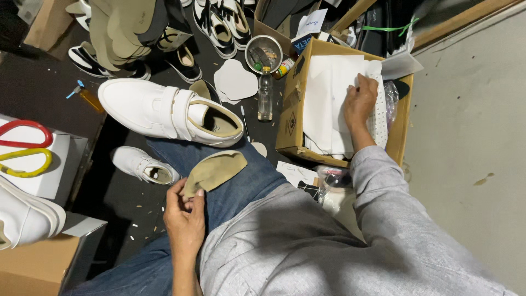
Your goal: The person cleans a white shoe by rubbing it with a sponge and a cloth, then inserts a support and places the shoe into a box.
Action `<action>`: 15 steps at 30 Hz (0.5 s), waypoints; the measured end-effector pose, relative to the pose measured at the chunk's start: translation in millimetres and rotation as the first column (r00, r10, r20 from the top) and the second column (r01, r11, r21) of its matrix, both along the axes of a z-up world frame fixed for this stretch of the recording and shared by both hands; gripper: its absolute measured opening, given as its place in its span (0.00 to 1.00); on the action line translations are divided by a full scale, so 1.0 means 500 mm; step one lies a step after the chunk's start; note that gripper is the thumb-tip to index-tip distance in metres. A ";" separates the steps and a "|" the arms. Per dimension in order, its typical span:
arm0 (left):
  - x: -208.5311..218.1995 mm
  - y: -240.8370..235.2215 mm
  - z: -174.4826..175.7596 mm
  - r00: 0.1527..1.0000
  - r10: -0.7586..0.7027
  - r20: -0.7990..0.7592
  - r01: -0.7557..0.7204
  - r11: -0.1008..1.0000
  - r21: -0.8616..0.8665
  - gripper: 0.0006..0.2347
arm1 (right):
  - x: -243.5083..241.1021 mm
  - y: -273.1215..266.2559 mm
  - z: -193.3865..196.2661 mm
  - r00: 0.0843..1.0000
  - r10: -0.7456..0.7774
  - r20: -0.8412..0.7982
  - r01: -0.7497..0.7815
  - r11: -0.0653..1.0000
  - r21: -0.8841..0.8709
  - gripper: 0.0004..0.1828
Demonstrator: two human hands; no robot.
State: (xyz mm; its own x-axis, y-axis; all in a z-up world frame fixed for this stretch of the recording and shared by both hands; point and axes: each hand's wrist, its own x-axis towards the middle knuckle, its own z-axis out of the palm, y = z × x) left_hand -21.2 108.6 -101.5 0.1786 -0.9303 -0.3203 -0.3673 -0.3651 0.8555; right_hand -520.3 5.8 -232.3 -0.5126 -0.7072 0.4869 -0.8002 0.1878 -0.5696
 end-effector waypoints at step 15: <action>0.000 0.003 -0.020 0.999 0.022 -0.035 -0.023 0.999 -0.039 0.16 | -0.071 -0.118 0.038 0.964 -0.170 -0.206 0.201 0.970 0.140 0.06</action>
State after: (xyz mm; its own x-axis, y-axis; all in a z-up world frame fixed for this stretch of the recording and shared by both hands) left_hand -21.3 110.2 -111.5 0.1890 -0.9381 -0.2903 -0.3291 -0.3391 0.8813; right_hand -555.9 -53.0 -213.4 -0.5503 -0.6847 0.4779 -0.8336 0.4184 -0.3605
